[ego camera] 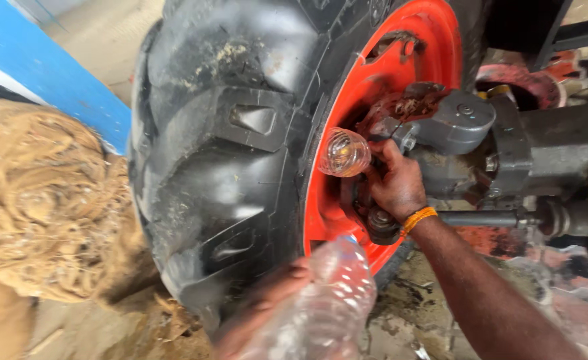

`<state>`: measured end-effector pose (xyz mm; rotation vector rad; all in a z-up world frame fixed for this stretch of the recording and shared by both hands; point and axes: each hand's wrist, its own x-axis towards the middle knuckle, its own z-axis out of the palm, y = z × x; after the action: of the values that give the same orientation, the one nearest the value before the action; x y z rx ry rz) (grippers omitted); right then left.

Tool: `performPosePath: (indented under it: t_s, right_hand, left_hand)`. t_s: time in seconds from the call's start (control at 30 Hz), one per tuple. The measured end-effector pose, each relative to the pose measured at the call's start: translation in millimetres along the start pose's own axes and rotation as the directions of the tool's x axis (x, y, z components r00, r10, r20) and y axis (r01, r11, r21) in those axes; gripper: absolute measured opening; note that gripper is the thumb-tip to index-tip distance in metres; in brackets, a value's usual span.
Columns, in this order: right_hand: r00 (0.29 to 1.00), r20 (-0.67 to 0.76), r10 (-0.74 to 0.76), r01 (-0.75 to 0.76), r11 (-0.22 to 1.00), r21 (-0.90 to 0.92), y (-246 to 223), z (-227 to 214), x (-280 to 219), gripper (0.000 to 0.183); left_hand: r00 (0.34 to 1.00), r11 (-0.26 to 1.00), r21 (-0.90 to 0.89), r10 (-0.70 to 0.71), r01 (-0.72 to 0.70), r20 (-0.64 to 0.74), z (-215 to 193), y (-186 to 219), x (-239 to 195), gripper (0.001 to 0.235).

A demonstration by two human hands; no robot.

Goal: The person pours a yellowish liquid from a plastic bottle into a small opening on a tractor's wheel hub. They repeatedly refill the bottle and continue pouring into the same spot.

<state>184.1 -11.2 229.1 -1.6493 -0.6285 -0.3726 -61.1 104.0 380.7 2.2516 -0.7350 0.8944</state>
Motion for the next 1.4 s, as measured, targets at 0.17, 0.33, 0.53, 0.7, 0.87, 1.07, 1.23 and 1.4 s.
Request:
performPosePath:
  t_s: [0.17, 0.33, 0.53, 0.7, 0.87, 1.07, 1.23, 1.4]
  right_hand:
    - [0.999, -0.008, 0.032, -0.032, 0.997, -0.068, 1.0, -2.6, -1.7, 0.031]
    - [0.999, -0.013, 0.041, -0.043, 0.992, -0.119, -2.2, -3.4, -0.8, 0.033]
    - [0.998, -0.035, 0.053, -0.058, 0.987, -0.147, 2.2, -2.4, -2.2, 0.032]
    - [0.999, -0.03, 0.024, -0.028, 0.992, -0.126, 0.7, -3.1, -1.5, 0.033]
    - [0.997, -0.007, 0.079, -0.079, 0.987, -0.141, -1.0, -4.9, -1.0, 0.03]
    - [0.995, -0.005, 0.104, -0.103, 0.979, -0.176, 15.0, 0.2, -1.6, 0.054]
    - [0.985, 0.079, 0.155, -0.124, 0.945, -0.301, 28.8, 3.4, -1.4, 0.04]
    - [0.978, 0.066, 0.2, -0.186, 0.967, -0.174, 24.0, 0.9, -1.4, 0.052]
  left_hand:
    - [0.998, 0.984, 0.171, -0.043, 0.05, -0.044, -30.6, 20.5, 35.5, 0.058]
    - [0.995, 0.951, 0.292, -0.092, 0.101, -0.046, -27.0, 10.9, 55.2, 0.054]
    - [1.0, 0.891, 0.454, 0.0, 0.005, -0.012, 5.8, -20.0, 63.7, 0.057]
    - [0.984, 0.973, 0.169, -0.136, 0.155, -0.118, 29.1, -35.3, 73.2, 0.075]
    - [0.98, 0.969, 0.166, -0.166, 0.183, -0.111, 37.4, -43.7, 81.2, 0.081]
    - [0.981, 0.956, 0.231, -0.155, 0.179, -0.118, 45.5, -48.9, 81.2, 0.081]
    - [0.985, 0.952, 0.269, -0.114, 0.145, -0.126, 49.9, -54.5, 75.9, 0.08]
    - [0.983, 0.946, 0.281, -0.128, 0.161, -0.132, 51.6, -56.5, 73.1, 0.08]
